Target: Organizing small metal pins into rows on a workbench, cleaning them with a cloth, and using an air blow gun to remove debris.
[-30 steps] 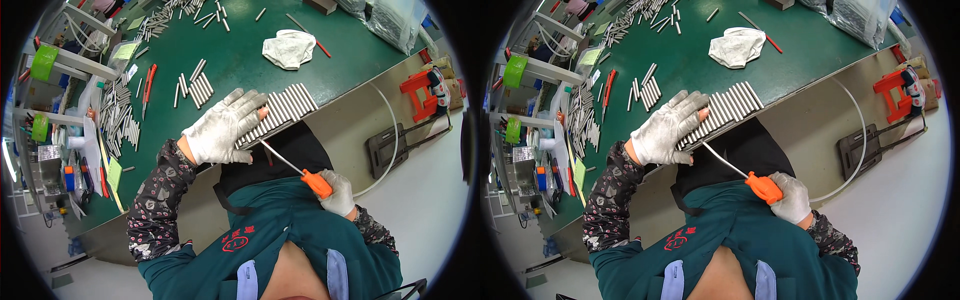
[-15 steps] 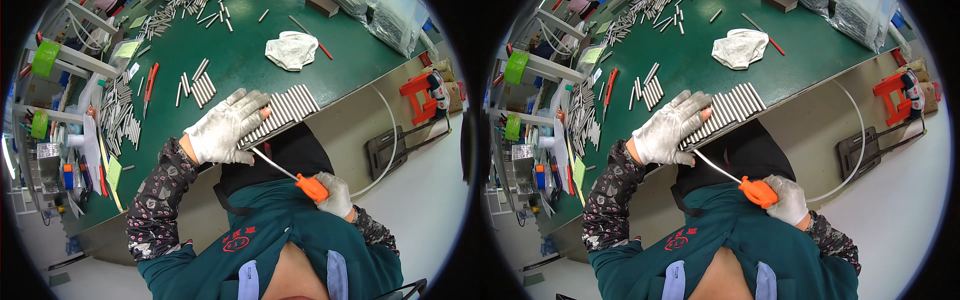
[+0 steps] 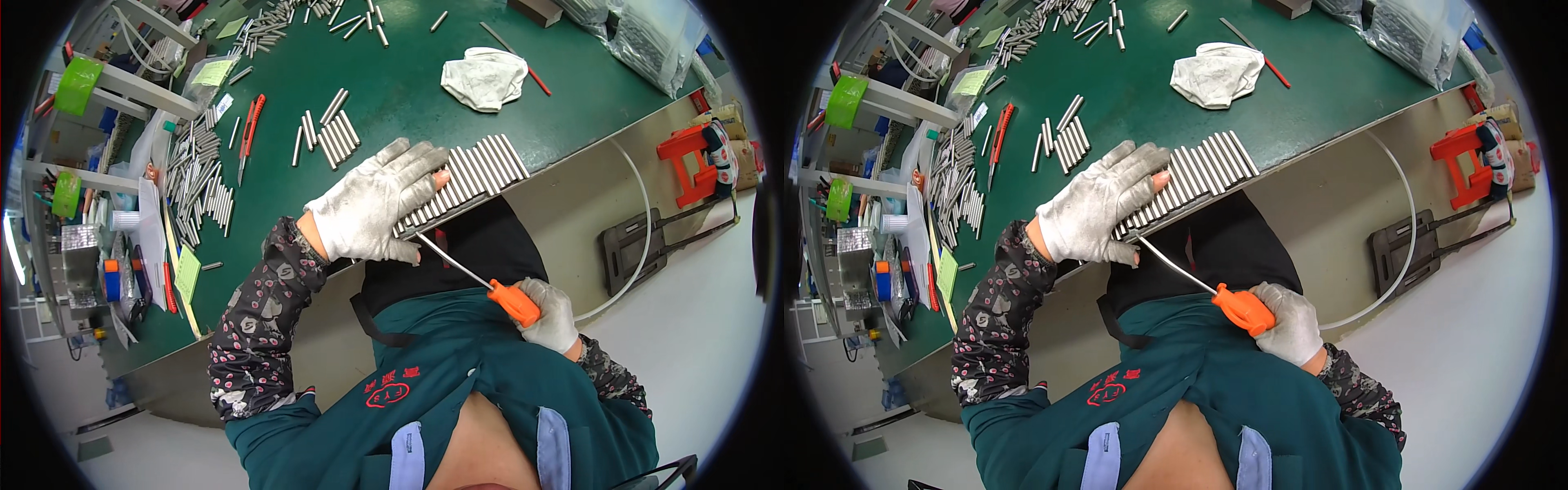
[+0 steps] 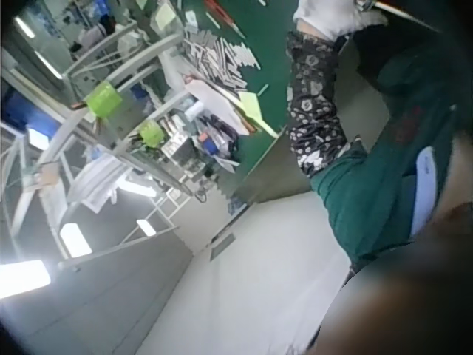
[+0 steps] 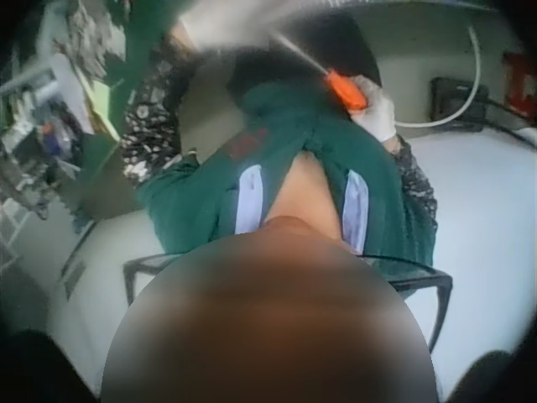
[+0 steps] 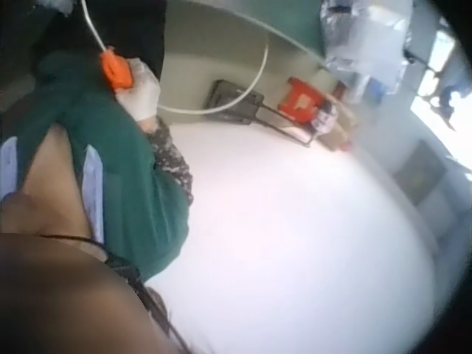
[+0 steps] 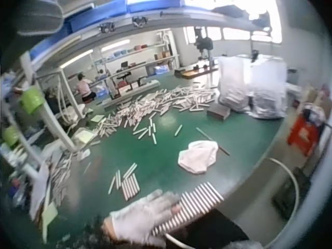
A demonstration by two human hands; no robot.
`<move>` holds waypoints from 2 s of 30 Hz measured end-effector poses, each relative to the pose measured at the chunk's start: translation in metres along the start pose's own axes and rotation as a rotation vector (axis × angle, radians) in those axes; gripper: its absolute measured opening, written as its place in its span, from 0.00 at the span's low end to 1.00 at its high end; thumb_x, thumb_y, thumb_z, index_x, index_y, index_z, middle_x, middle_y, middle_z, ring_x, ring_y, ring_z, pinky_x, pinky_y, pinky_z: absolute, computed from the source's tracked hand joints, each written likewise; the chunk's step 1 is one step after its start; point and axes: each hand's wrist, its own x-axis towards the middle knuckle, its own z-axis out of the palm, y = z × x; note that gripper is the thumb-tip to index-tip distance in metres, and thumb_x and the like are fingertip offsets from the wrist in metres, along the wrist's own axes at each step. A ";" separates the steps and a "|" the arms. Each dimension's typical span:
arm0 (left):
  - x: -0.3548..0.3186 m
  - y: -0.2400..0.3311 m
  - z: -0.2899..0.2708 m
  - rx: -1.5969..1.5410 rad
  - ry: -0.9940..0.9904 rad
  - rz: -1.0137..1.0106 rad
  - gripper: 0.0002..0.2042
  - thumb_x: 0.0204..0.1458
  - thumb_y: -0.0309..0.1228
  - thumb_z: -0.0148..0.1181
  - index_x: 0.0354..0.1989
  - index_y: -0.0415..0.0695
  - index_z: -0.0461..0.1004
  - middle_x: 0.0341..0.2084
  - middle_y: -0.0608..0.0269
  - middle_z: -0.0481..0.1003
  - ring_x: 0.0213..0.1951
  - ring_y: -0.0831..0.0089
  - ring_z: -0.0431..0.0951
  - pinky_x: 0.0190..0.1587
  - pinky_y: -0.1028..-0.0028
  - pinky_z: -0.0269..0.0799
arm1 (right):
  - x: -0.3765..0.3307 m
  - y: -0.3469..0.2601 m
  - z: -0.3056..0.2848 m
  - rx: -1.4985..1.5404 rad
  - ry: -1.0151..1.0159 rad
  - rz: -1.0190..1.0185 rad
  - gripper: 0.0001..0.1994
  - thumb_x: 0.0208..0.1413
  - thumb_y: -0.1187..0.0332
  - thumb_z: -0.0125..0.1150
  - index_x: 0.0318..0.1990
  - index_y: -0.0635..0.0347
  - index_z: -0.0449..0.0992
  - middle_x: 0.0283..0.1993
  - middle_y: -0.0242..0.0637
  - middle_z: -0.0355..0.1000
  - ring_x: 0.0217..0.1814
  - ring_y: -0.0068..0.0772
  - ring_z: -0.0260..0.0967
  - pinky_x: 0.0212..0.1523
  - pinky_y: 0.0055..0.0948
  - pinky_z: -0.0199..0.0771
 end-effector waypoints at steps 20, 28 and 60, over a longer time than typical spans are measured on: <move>-0.050 0.010 0.002 -0.019 0.001 -0.054 0.60 0.15 0.52 0.74 0.65 0.44 0.54 0.64 0.46 0.56 0.66 0.46 0.55 0.67 0.50 0.48 | 0.006 -0.011 0.012 0.018 -0.069 -0.066 0.13 0.34 0.78 0.62 0.34 0.60 0.77 0.30 0.44 0.73 0.33 0.48 0.72 0.34 0.36 0.73; -0.050 0.012 0.003 -0.037 0.039 -0.066 0.58 0.14 0.47 0.76 0.64 0.45 0.55 0.63 0.47 0.57 0.65 0.47 0.56 0.67 0.51 0.49 | 0.009 -0.009 0.013 -0.028 -0.072 -0.134 0.15 0.34 0.77 0.63 0.35 0.59 0.77 0.29 0.43 0.73 0.33 0.48 0.72 0.35 0.37 0.73; -0.065 0.006 0.001 -0.116 0.246 -0.066 0.60 0.24 0.55 0.71 0.69 0.42 0.47 0.66 0.44 0.52 0.68 0.47 0.50 0.69 0.53 0.43 | 0.016 -0.007 -0.008 0.058 -0.090 -0.120 0.10 0.38 0.80 0.62 0.32 0.62 0.76 0.26 0.42 0.70 0.25 0.43 0.68 0.29 0.30 0.69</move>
